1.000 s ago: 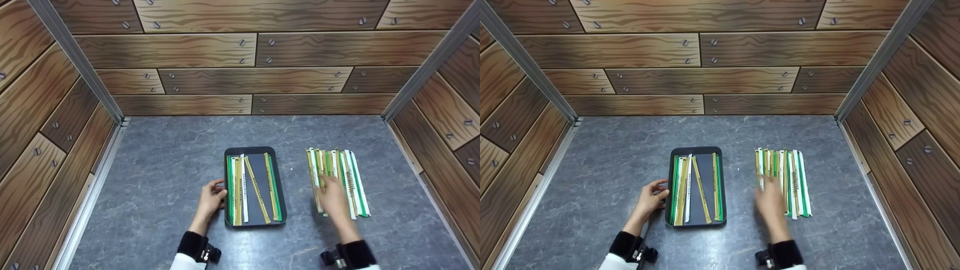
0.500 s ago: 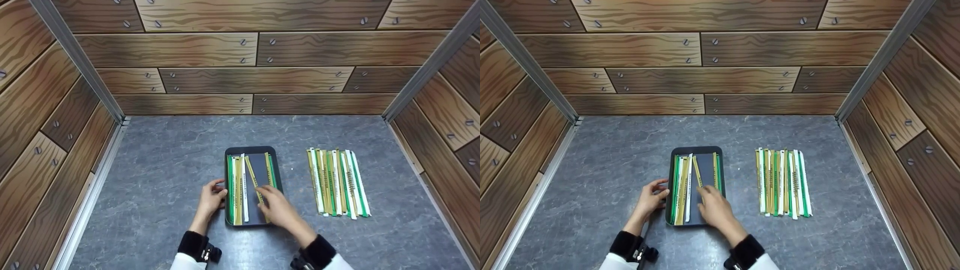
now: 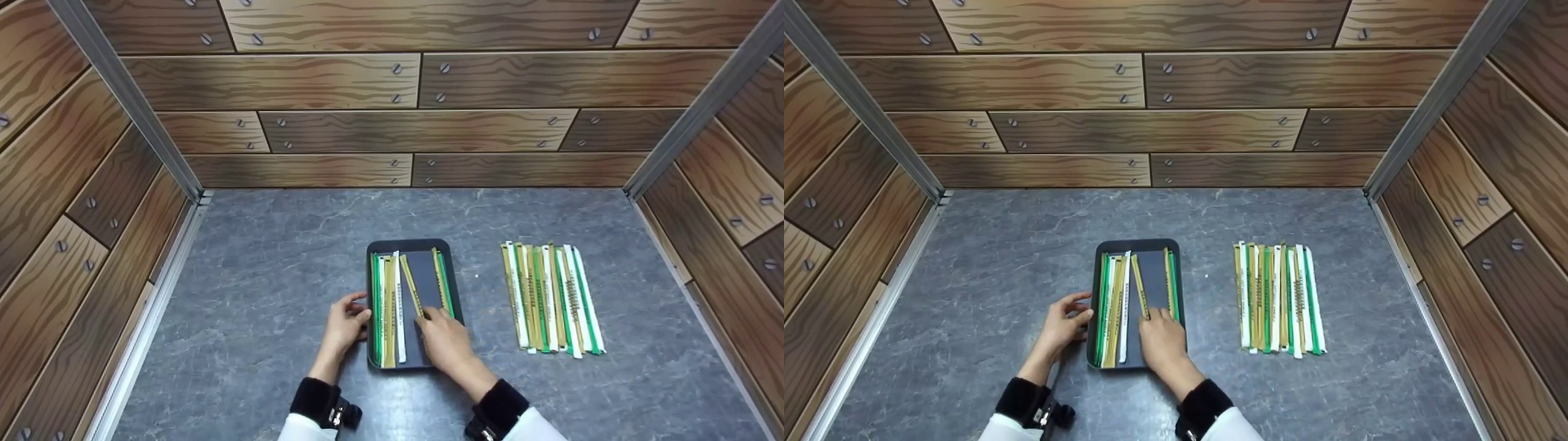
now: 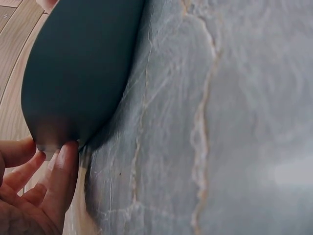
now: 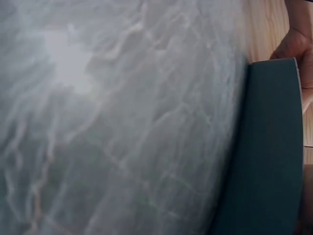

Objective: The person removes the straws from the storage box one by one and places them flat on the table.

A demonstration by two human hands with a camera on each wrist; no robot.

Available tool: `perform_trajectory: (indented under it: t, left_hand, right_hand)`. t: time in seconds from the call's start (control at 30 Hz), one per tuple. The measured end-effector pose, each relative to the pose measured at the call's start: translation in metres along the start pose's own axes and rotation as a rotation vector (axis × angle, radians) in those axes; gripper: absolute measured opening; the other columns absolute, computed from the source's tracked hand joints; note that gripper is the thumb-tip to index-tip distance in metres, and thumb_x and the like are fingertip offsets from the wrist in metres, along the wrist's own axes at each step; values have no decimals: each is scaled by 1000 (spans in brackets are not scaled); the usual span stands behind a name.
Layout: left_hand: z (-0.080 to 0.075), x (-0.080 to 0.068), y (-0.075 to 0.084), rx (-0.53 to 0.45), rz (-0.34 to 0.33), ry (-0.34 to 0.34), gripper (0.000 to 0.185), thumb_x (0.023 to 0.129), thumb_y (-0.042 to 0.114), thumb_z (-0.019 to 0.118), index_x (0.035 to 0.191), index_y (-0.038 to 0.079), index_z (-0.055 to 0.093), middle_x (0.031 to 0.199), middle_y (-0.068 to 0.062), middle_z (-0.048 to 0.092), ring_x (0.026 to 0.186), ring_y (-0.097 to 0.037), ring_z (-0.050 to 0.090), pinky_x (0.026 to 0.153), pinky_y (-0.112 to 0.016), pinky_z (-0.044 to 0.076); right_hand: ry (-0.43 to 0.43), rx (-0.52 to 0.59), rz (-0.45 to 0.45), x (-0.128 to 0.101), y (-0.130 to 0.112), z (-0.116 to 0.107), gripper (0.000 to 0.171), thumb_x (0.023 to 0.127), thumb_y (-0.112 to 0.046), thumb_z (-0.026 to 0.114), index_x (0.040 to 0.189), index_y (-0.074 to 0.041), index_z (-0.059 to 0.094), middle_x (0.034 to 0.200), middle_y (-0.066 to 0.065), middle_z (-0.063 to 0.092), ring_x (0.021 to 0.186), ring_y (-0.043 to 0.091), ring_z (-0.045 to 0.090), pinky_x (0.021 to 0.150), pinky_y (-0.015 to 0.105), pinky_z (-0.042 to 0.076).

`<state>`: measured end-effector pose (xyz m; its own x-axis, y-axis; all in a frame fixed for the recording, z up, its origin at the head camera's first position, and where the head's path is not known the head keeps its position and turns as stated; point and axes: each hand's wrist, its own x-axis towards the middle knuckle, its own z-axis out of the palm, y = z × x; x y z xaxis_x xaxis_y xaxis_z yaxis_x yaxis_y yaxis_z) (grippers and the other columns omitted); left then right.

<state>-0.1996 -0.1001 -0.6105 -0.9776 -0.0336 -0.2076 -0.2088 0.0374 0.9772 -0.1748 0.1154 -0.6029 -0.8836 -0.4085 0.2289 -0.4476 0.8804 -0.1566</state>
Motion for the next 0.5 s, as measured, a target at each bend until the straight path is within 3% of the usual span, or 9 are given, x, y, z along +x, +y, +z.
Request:
perform_trajectory:
  t: [0.3,0.5]
  left_hand:
    - [-1,-1,-1,-9,18,-23,40,91,-7,61,131,-7,55,102,-20,61,72,-17,63,50,-31,55]
    - [-1,-1,-1,-12,16,-22,41,90,-7,62,131,-7,55,103,-21,60,72,-17,63,51,-32,56]
  right_hand:
    - [84,-34,33,5,-2,7,18,77,10,69,90,-1,73,88,13,63,73,28,61,56,40,55]
    - [95,19,76,4,-1,7,27,74,8,67,100,-1,70,79,14,59,63,32,60,50,43,53]
